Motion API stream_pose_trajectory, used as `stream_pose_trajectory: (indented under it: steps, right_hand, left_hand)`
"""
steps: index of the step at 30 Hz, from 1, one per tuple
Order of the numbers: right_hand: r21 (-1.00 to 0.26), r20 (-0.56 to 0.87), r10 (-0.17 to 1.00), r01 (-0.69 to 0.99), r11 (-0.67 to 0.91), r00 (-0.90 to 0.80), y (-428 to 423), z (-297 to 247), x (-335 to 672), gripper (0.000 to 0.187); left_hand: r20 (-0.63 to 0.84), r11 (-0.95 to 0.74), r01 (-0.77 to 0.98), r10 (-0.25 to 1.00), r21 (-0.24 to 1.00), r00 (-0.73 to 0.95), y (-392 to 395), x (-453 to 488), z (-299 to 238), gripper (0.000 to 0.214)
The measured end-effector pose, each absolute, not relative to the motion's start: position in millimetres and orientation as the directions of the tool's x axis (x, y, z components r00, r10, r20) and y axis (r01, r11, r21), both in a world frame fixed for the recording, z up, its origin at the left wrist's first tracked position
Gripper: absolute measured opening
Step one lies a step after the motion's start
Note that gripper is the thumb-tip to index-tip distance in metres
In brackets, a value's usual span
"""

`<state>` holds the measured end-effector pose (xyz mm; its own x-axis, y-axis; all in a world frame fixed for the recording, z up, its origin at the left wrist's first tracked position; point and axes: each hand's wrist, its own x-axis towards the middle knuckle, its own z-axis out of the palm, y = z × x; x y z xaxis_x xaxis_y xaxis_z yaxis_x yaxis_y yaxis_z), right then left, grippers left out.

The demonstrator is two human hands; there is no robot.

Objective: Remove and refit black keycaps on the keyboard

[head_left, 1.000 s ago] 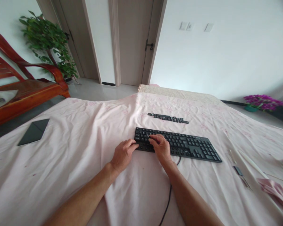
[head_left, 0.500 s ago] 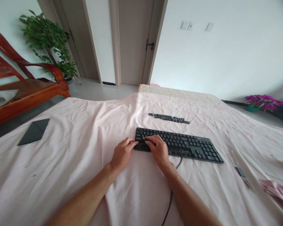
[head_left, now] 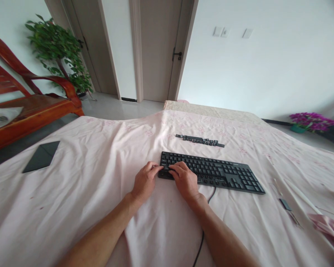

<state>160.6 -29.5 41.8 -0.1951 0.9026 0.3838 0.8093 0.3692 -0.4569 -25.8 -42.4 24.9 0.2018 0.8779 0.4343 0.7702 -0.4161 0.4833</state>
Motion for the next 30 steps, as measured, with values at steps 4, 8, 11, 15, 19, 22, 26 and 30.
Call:
stream_pose_trajectory:
  steps: [4,8,11,15,19,22,26,30]
  right_hand:
    - [-0.353,0.378,0.894,0.855,0.378,-0.24,-30.8,46.0,154.9,0.018]
    - [-0.266,0.369,0.888,0.885,0.383,-0.273,-29.9,47.3,149.8,0.016]
    - [-0.238,0.361,0.887,0.891,0.386,-0.288,-29.7,47.5,146.9,0.015]
    - [-0.229,0.359,0.884,0.89,0.395,-0.3,-29.3,48.0,145.1,0.014]
    - [-0.219,0.365,0.879,0.89,0.4,-0.306,-28.8,47.9,144.6,0.013]
    - [-0.21,0.367,0.878,0.893,0.398,-0.306,-29.2,48.0,144.1,0.012]
    - [-0.164,0.366,0.87,0.898,0.409,-0.33,-31.2,50.7,142.5,0.012]
    - [-0.109,0.366,0.863,0.905,0.412,-0.348,-33.1,52.4,140.5,0.017]
  left_hand:
    - [0.439,-0.409,0.718,0.884,0.563,0.159,-41.6,-28.1,24.4,0.057]
    - [0.447,-0.426,0.691,0.879,0.584,0.165,-41.1,-29.4,23.5,0.059]
    - [0.443,-0.424,0.691,0.881,0.585,0.165,-40.6,-30.2,21.7,0.057]
    - [0.441,-0.424,0.703,0.881,0.571,0.173,-40.5,-30.4,21.0,0.055]
    - [0.444,-0.427,0.725,0.876,0.54,0.186,-41.2,-29.6,23.5,0.053]
    - [0.451,-0.43,0.741,0.872,0.517,0.191,-41.6,-28.7,25.4,0.05]
    - [0.452,-0.424,0.78,0.868,0.46,0.205,-43.5,-27.0,27.1,0.043]
    - [0.47,-0.437,0.827,0.847,0.353,0.248,-45.9,-25.6,27.6,0.038]
